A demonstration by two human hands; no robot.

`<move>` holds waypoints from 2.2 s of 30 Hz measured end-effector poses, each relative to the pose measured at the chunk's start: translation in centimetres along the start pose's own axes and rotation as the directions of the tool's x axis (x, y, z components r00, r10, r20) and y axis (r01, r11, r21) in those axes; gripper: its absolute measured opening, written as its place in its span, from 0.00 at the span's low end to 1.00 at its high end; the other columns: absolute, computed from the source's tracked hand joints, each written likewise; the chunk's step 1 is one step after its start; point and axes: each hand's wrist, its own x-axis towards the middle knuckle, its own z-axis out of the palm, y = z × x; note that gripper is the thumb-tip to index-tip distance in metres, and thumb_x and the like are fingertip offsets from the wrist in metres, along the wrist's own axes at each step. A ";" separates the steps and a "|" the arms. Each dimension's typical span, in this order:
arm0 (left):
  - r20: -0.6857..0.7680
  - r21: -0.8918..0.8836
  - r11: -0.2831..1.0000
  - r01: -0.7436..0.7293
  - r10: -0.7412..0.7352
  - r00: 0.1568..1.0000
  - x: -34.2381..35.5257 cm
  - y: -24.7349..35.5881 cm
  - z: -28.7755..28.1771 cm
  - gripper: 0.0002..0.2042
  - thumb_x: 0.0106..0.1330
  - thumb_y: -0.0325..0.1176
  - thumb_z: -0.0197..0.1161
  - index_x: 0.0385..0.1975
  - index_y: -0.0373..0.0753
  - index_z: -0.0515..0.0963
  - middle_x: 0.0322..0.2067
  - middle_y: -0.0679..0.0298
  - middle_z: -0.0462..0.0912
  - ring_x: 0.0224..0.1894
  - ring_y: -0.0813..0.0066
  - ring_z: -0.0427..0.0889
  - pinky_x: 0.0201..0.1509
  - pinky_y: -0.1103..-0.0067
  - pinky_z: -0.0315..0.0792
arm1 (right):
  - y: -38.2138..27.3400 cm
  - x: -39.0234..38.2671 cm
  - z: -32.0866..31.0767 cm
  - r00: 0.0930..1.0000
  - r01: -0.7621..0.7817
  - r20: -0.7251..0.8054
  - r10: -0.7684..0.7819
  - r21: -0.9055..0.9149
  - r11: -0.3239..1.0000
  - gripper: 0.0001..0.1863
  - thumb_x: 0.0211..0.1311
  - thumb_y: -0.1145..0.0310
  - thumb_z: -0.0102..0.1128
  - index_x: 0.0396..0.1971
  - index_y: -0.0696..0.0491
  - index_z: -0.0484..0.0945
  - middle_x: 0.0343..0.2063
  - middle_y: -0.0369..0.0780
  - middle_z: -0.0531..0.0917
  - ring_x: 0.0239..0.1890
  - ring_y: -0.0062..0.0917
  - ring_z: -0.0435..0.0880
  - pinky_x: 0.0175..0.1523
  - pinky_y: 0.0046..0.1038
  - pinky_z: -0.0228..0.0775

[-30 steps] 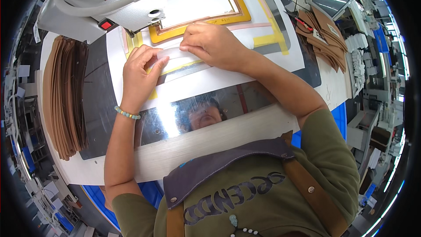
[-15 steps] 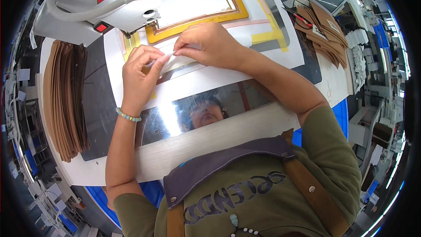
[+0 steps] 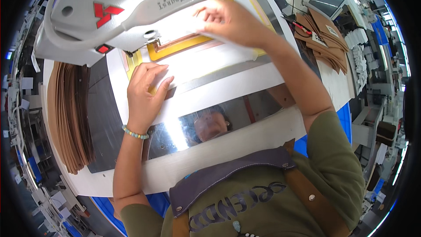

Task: The person aligns fabric pieces and labels into a sewing machine jig, operates the machine to stitch the labels, trims excess material with snips, and places the sewn pieces into a bin.

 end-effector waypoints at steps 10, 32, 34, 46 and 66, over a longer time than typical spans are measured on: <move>0.175 0.439 0.897 -0.048 -0.033 0.984 0.0 -2.4 -0.7 0.33 0.81 0.58 0.50 0.71 0.34 0.74 0.79 0.44 0.61 0.80 0.36 0.57 0.82 0.51 0.49 | 1.8 6.4 -0.6 0.962 0.012 0.268 0.054 -0.239 0.971 0.13 0.69 0.68 0.64 0.48 0.52 0.92 0.43 0.40 0.93 0.46 0.26 0.91 0.53 0.29 0.79; 0.290 0.512 0.851 -0.120 -0.040 0.956 1.1 -1.6 -0.7 0.39 0.80 0.63 0.47 0.76 0.33 0.67 0.77 0.37 0.60 0.80 0.37 0.55 0.83 0.49 0.46 | 2.1 7.0 5.3 0.985 0.065 0.171 -0.009 -0.322 0.944 0.06 0.61 0.73 0.66 0.36 0.51 0.88 0.36 0.41 0.90 0.41 0.34 0.90 0.46 0.39 0.80; 0.261 0.513 0.853 -0.099 -0.045 0.964 1.1 -1.6 -0.7 0.38 0.81 0.62 0.44 0.75 0.33 0.68 0.76 0.38 0.61 0.79 0.38 0.57 0.82 0.50 0.48 | 2.4 7.1 5.5 0.989 0.091 0.140 -0.049 -0.309 0.947 0.04 0.61 0.71 0.69 0.35 0.51 0.87 0.35 0.41 0.90 0.39 0.34 0.89 0.45 0.39 0.79; 0.221 0.505 0.862 -0.039 -0.085 0.972 1.0 -1.7 -0.2 0.33 0.76 0.52 0.56 0.73 0.34 0.73 0.75 0.40 0.64 0.80 0.42 0.58 0.84 0.49 0.45 | 3.2 6.0 -7.2 0.912 -0.093 0.334 0.237 -0.394 0.914 0.08 0.61 0.67 0.74 0.37 0.53 0.90 0.28 0.34 0.89 0.31 0.17 0.84 0.38 0.25 0.73; 0.271 0.536 0.841 -0.068 -0.095 0.958 1.0 -1.7 -0.5 0.37 0.82 0.60 0.43 0.75 0.34 0.70 0.77 0.41 0.63 0.80 0.42 0.56 0.83 0.53 0.48 | 1.7 4.0 -5.5 0.907 -0.022 0.277 0.318 -0.722 0.691 0.03 0.56 0.74 0.73 0.29 0.53 0.86 0.34 0.37 0.87 0.39 0.25 0.85 0.43 0.31 0.76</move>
